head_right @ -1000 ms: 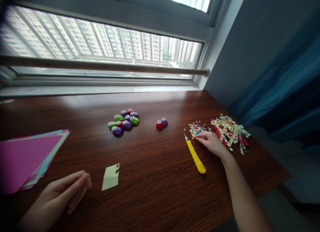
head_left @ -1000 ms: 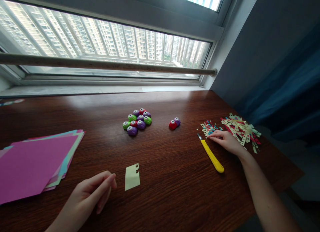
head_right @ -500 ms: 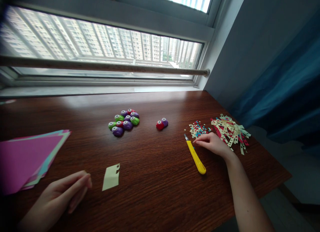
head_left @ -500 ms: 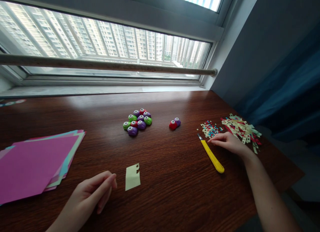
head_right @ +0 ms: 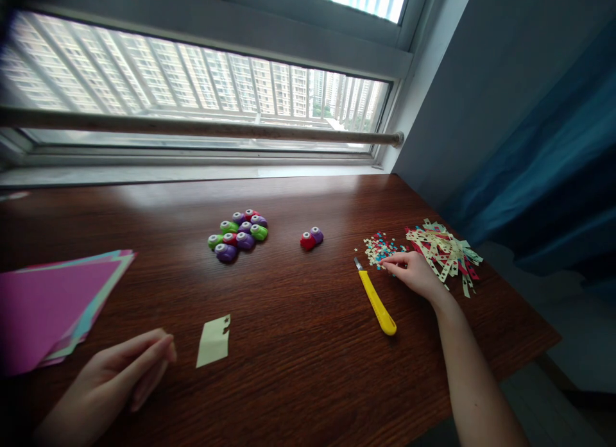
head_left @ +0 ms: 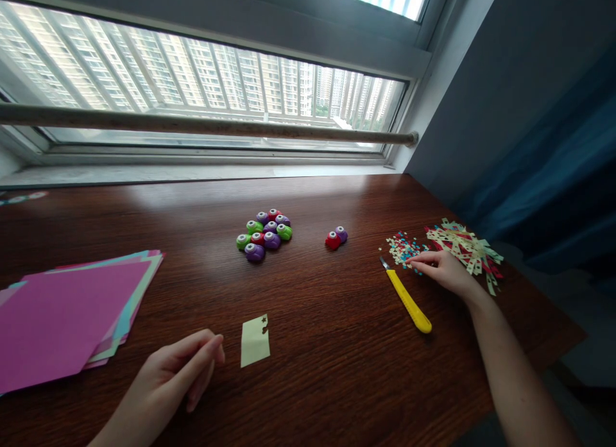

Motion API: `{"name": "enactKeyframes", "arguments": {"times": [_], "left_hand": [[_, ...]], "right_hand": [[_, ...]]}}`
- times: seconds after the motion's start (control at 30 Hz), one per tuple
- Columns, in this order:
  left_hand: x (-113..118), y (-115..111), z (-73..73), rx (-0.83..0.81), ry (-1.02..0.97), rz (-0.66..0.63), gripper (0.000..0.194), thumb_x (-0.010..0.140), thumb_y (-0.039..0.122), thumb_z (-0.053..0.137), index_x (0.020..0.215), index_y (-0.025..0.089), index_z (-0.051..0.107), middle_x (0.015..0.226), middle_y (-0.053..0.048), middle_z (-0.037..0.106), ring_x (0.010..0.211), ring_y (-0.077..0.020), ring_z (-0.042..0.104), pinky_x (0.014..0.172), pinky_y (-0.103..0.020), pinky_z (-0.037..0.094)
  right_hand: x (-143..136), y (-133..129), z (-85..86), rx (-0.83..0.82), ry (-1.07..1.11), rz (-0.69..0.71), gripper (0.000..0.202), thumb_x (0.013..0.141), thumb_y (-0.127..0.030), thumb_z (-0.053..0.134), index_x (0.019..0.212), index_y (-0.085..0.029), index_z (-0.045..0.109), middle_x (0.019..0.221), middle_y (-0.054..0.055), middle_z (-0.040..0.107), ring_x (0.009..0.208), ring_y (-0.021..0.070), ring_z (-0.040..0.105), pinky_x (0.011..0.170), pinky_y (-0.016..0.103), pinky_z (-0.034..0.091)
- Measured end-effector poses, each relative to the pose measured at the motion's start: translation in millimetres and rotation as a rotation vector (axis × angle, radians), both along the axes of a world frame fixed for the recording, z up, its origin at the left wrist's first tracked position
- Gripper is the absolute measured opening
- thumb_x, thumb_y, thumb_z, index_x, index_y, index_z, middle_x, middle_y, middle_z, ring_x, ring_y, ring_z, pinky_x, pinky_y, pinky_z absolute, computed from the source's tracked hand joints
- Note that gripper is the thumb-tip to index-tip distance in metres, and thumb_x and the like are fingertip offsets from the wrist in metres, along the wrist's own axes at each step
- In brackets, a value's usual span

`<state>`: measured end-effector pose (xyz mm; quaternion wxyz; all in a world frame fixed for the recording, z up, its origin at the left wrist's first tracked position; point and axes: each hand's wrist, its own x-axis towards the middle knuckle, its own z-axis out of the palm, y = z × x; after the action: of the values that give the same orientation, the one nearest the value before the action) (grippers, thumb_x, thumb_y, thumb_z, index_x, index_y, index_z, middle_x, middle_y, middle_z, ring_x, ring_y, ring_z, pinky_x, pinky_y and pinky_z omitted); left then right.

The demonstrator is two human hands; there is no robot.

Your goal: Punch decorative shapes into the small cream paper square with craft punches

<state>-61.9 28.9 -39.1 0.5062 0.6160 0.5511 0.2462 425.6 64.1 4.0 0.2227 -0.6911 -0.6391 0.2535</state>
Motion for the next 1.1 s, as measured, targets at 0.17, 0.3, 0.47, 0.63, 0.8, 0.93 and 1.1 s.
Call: {"name": "enactKeyframes", "arguments": {"times": [0.17,0.3,0.47,0.63,0.8,0.93,1.1], "left_hand": [[-1.8,-1.6,0.0,0.001,0.000,0.000,0.041,0.085,0.052,0.038,0.071,0.018,0.054,0.042,0.007,0.041,0.039,-0.0089,0.037,0.047,-0.020,0.034],[-2.1,-2.6,1.4,0.003,-0.007,0.004,0.039,0.085,0.051,0.039,0.071,0.018,0.054,0.042,0.007,0.041,0.039,-0.0088,0.037,0.047,-0.020,0.034],[1.0,-2.3,6.0,-0.017,-0.006,0.000,0.039,0.086,0.049,0.038,0.071,0.018,0.054,0.043,0.006,0.041,0.041,-0.0088,0.037,0.048,-0.020,0.034],[2.6,-2.0,8.7,-0.011,0.006,0.004,0.040,0.085,0.051,0.038,0.070,0.017,0.054,0.043,0.006,0.041,0.040,-0.0089,0.037,0.048,-0.021,0.035],[4.5,-2.0,10.0,0.002,0.006,-0.008,0.040,0.086,0.051,0.038,0.069,0.018,0.052,0.043,0.006,0.041,0.041,-0.0090,0.038,0.047,-0.020,0.034],[7.0,-1.9,12.4,0.037,0.005,-0.020,0.040,0.085,0.051,0.038,0.068,0.018,0.052,0.042,0.006,0.041,0.039,-0.0087,0.038,0.046,-0.020,0.034],[10.5,-1.8,17.5,0.056,0.006,-0.031,0.042,0.085,0.051,0.036,0.066,0.017,0.052,0.041,0.006,0.041,0.038,-0.0088,0.037,0.045,-0.021,0.033]], "right_hand": [[0.9,0.9,-4.1,-0.075,0.003,0.039,0.027,0.074,-0.039,0.058,0.086,-0.019,0.071,0.089,0.004,0.069,0.086,0.0233,0.062,0.080,0.032,0.047],[4.0,3.3,-6.0,0.013,-0.016,-0.065,0.029,0.075,-0.038,0.055,0.088,-0.017,0.071,0.087,0.005,0.069,0.084,0.0229,0.062,0.079,0.031,0.046],[-14.3,-1.8,4.2,-0.049,0.002,0.054,0.035,0.073,-0.049,0.058,0.086,-0.018,0.067,0.074,0.002,0.067,0.072,0.0189,0.062,0.066,0.026,0.045],[-44.8,-10.3,9.2,-0.068,-0.202,0.093,0.033,0.060,-0.046,0.071,0.079,-0.021,0.060,0.063,-0.002,0.062,0.057,0.0152,0.057,0.052,0.024,0.039],[-32.7,-12.1,12.0,-0.103,0.079,0.032,0.025,0.067,-0.036,0.063,0.084,-0.018,0.059,0.077,0.003,0.065,0.070,0.0181,0.061,0.061,0.025,0.046],[-17.8,-19.6,14.6,-0.107,0.378,-0.191,0.036,0.067,-0.041,0.061,0.092,-0.015,0.058,0.082,0.007,0.066,0.076,0.0227,0.063,0.064,0.029,0.049],[-30.3,-39.1,-3.2,-0.128,0.405,-0.105,0.035,0.073,-0.046,0.059,0.091,-0.016,0.062,0.089,0.007,0.066,0.084,0.0248,0.063,0.073,0.031,0.049]]}}
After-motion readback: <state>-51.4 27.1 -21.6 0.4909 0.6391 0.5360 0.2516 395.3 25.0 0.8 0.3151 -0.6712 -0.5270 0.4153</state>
